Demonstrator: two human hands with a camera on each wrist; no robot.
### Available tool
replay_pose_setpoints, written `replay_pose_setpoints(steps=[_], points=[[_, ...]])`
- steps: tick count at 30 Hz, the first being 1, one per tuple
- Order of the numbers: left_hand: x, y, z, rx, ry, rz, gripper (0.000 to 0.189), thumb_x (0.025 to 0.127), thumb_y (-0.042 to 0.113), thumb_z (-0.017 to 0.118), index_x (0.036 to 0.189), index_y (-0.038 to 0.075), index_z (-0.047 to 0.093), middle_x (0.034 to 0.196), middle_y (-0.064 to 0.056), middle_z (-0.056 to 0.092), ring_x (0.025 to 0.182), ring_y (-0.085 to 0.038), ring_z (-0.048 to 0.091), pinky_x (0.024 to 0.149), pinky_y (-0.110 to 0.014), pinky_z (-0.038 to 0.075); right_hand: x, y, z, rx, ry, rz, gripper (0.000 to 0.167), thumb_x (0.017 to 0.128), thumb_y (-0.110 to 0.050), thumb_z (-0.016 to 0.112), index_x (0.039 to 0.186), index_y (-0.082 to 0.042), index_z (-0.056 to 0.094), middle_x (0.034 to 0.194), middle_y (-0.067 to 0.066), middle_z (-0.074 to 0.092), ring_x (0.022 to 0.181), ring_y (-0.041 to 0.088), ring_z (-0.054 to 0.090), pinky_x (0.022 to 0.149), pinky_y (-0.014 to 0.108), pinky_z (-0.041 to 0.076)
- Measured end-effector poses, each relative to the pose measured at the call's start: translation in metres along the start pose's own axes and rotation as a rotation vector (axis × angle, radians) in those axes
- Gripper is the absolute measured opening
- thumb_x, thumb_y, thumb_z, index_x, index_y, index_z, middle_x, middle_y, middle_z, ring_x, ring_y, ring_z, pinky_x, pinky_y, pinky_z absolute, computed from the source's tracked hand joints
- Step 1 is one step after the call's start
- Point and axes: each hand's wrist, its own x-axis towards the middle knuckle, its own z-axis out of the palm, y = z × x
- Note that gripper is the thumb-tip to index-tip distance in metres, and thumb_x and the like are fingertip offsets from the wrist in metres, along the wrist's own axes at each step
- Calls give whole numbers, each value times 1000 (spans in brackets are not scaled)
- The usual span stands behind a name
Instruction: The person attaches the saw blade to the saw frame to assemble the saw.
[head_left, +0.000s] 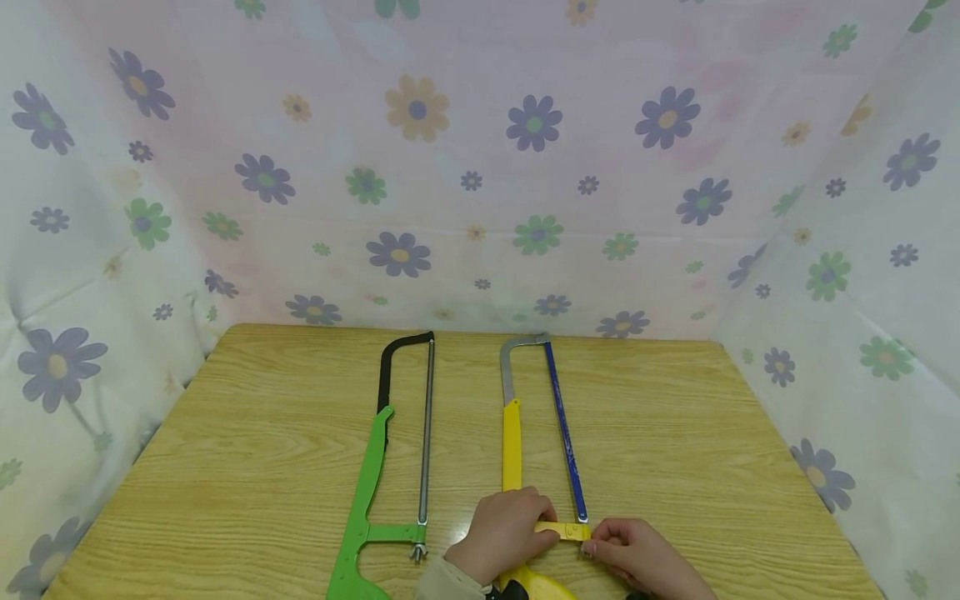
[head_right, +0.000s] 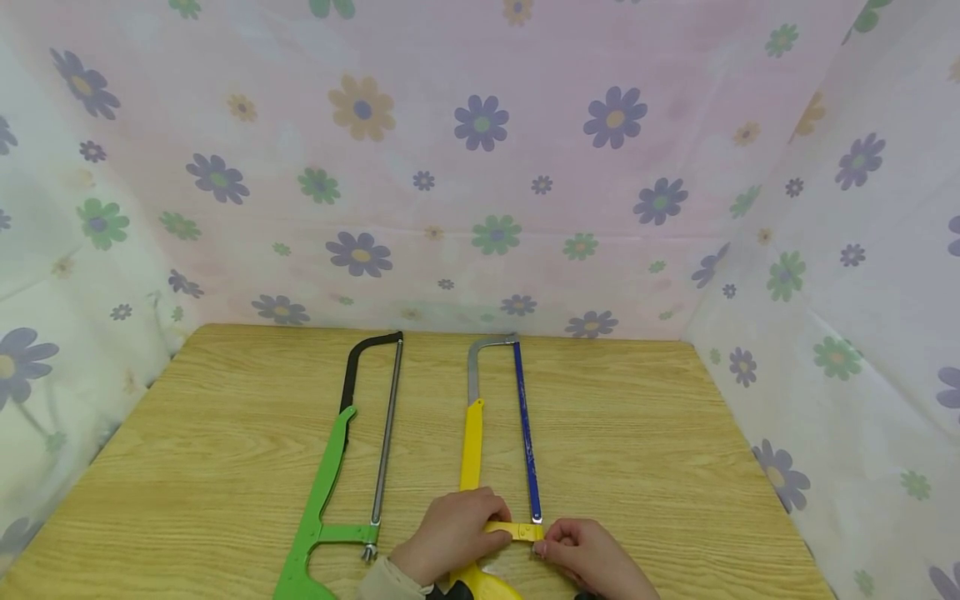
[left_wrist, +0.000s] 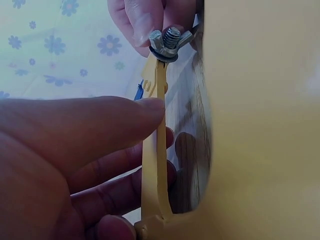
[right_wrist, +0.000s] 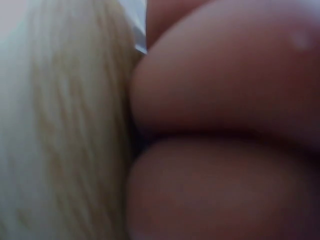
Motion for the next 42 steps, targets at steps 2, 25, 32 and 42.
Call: replay_pose_setpoints(steps=[2,25,32,42], points=[[0,0,0,-1,1,0,9,77,40,65,79,31,65,69,18,47,56,0,41,49,-22,33,-1,-1,0,1,-1,-5,33,83,-38,59,85,-5,61,52,-4,42,39,7,32,37,21,25],[1,0,1,-7,-2,-2,9,78,40,65,80,31,65,69,17,47,56,-1,40,49,-22,32,-1,-1,-1,47,-56,-37,32,87,-34,55,92,-3,61,51,-4,40,40,7,31,37,22,25],[2,-1,2,0,5,0,9,77,40,65,79,32,65,69,18,47,56,0,40,49,-22,32,-1,-1,0,26,-39,-39,31,85,-35,57,91,-4,60,52,-4,41,39,7,31,36,22,25],[1,0,2,3,12,7,9,77,40,65,79,31,65,68,18,47,55,0,40,48,-21,32,0,-1,0,37,-14,-25,32,83,-35,60,86,-3,57,53,-3,41,39,7,32,36,20,25]])
